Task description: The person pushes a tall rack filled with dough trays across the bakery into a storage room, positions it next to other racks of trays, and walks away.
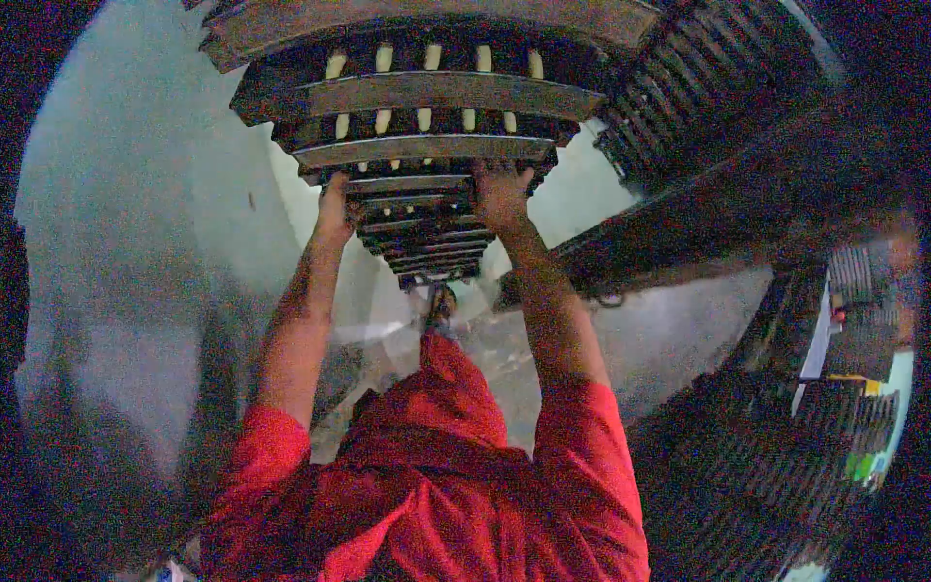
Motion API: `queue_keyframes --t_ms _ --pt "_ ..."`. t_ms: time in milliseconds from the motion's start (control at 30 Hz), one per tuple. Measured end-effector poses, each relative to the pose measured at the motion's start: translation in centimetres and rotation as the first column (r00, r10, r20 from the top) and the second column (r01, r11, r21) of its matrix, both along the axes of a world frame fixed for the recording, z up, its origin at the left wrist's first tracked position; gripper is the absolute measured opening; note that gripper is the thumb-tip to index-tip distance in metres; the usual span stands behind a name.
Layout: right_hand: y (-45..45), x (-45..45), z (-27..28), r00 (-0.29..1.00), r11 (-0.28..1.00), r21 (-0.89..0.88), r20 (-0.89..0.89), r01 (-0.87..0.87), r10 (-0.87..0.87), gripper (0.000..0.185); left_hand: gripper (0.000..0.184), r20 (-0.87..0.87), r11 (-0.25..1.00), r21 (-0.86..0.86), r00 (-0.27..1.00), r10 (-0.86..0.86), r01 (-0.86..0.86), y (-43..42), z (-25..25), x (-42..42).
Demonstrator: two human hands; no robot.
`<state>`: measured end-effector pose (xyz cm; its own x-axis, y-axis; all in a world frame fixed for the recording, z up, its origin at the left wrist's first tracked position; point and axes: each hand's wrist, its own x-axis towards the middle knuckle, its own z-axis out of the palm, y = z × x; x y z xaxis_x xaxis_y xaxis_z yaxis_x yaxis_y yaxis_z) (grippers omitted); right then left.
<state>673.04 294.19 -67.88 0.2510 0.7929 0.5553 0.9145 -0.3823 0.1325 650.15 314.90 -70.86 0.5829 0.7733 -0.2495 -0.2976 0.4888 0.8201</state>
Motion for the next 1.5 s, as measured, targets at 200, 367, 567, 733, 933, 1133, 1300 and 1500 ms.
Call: queue_keyframes --t_ms 200,367,567,733,933,1133,1300,1500 --pt "-1.9 4.2 4.0 0.974 0.995 0.004 -0.204 -0.098 0.096 0.046 0.051 -0.169 0.996 0.054 0.982 0.084 -0.075 -3.1 3.2 3.5" --pt "1.5 15.0 2.3 0.406 0.991 0.104 -0.905 -0.087 0.131 0.039 0.033 0.22 1.0 -0.011 0.975 -0.024 0.027 -1.8 4.9 11.5" --pt "7.2 20.9 5.2 0.653 0.985 0.111 -0.738 -0.13 0.169 0.043 0.037 0.118 0.99 -0.112 0.988 0.096 -0.083 -0.1 9.9 18.3" --pt "13.7 26.4 6.1 0.776 0.989 0.101 -0.612 -0.11 0.149 0.046 0.038 -0.027 0.894 0.442 0.998 -0.059 0.065 6.1 8.5 22.8" --pt "21.8 33.1 8.5 0.801 0.992 0.061 -0.585 -0.11 0.125 0.05 0.038 -0.456 0.359 0.859 0.864 0.214 0.364 12.8 13.2 30.5" --pt "27.6 36.4 9.0 0.816 0.99 0.026 -0.564 -0.14 0.13 0.054 0.045 -0.666 0.288 0.746 0.671 0.325 0.601 20.0 10.9 32.3" --pt "33.9 41.9 9.3 0.837 0.986 0.011 -0.527 -0.168 0.148 0.058 0.059 -0.462 0.7 0.655 0.884 0.074 0.284 26.2 11.7 38.4" --pt "42.5 49.6 8.8 0.857 0.974 0.056 -0.465 -0.219 0.219 0.062 0.062 -0.534 0.709 0.655 0.824 0.189 0.262 37.3 8.8 44.2"
